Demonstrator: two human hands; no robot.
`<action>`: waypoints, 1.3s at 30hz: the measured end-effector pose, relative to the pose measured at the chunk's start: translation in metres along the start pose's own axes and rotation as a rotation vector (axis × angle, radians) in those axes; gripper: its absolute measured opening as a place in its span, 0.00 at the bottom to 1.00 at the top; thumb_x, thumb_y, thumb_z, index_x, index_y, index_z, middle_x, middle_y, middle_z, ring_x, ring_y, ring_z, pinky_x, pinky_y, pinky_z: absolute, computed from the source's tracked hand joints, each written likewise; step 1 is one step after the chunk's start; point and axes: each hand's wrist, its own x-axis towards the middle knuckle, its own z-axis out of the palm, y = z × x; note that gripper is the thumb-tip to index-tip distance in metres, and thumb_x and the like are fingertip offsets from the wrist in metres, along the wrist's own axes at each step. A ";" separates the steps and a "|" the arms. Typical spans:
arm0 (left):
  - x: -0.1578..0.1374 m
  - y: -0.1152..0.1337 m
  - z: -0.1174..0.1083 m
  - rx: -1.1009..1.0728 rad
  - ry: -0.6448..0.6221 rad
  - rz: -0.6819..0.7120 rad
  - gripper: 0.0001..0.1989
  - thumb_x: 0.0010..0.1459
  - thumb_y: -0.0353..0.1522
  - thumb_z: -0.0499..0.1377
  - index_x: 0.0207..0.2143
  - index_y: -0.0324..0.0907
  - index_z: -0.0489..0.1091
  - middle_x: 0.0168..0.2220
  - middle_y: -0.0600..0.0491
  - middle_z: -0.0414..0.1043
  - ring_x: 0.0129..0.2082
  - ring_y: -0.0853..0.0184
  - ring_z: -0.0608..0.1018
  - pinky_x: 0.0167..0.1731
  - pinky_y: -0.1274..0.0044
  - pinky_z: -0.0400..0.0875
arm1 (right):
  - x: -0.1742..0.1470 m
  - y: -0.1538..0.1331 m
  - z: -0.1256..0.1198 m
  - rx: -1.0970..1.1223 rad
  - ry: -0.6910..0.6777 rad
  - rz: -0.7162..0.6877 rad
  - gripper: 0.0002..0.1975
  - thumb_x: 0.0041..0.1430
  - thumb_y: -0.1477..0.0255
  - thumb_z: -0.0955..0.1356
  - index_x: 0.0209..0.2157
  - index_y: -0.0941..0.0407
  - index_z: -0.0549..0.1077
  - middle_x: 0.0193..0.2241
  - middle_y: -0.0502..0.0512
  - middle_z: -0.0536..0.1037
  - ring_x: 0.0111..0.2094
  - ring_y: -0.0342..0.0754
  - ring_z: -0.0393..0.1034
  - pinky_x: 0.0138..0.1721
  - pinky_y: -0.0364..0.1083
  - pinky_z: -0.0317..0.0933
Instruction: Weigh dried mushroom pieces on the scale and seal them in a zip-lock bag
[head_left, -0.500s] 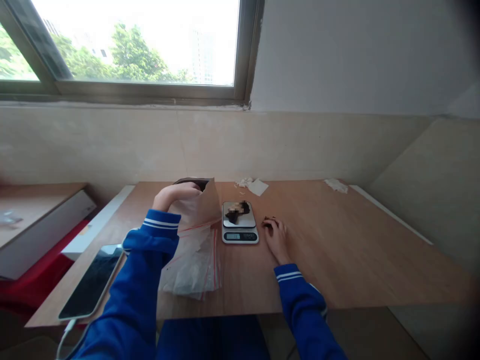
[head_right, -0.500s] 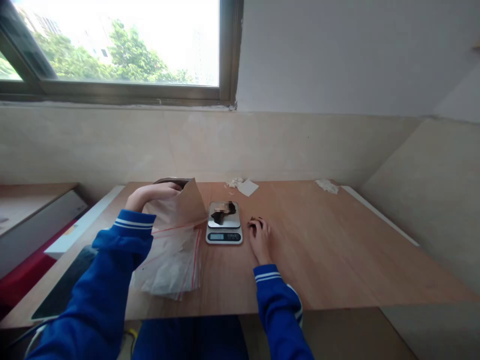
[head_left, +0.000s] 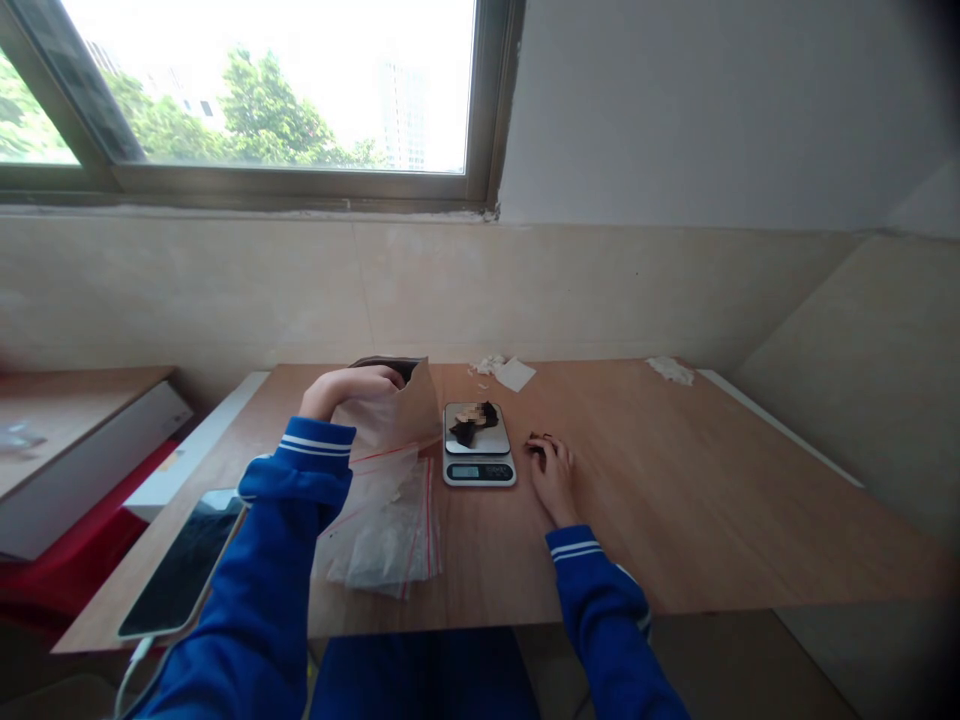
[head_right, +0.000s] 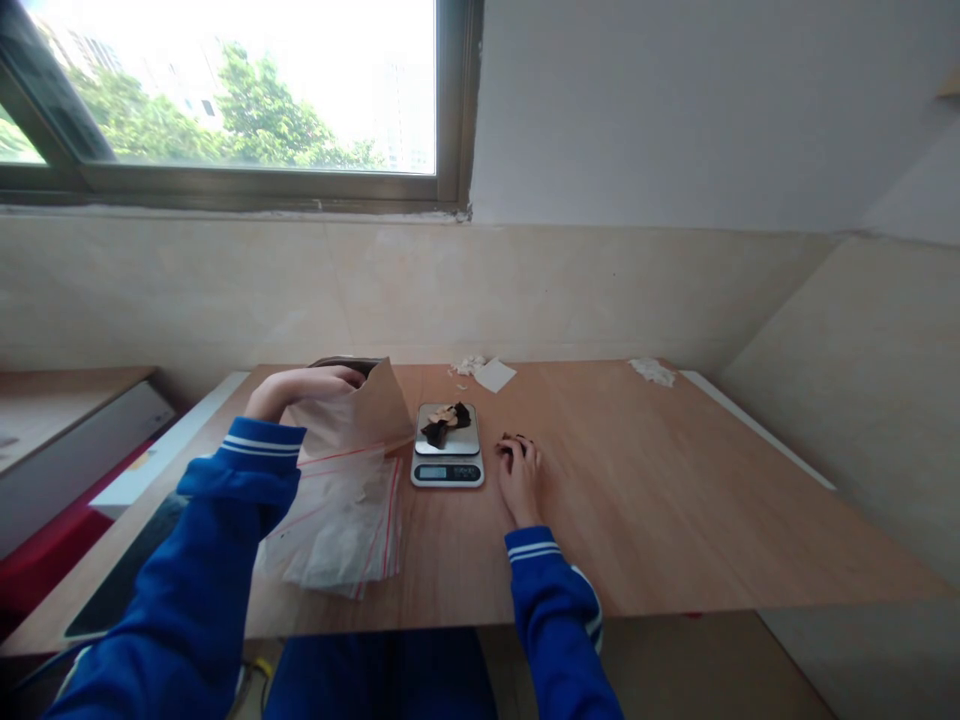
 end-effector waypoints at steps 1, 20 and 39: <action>0.000 0.000 -0.001 -0.014 -0.017 -0.005 0.20 0.45 0.34 0.53 0.41 0.46 0.76 0.42 0.54 0.78 0.41 0.61 0.78 0.40 0.78 0.73 | 0.000 0.000 0.000 0.000 0.001 0.001 0.13 0.56 0.77 0.60 0.39 0.54 0.73 0.43 0.60 0.69 0.50 0.56 0.60 0.52 0.58 0.55; -0.006 0.008 -0.002 -0.088 0.108 0.077 0.19 0.50 0.40 0.52 0.40 0.41 0.74 0.43 0.50 0.77 0.44 0.58 0.76 0.44 0.73 0.70 | 0.001 0.000 -0.001 0.018 0.005 0.028 0.13 0.56 0.78 0.60 0.38 0.55 0.73 0.43 0.60 0.70 0.50 0.56 0.60 0.51 0.57 0.54; -0.038 0.063 0.044 -0.380 0.822 0.483 0.14 0.60 0.33 0.57 0.49 0.45 0.67 0.58 0.45 0.63 0.57 0.60 0.69 0.43 0.72 0.73 | 0.003 -0.025 -0.012 -0.088 0.085 0.034 0.17 0.61 0.72 0.60 0.51 0.54 0.69 0.52 0.65 0.65 0.53 0.61 0.59 0.51 0.62 0.56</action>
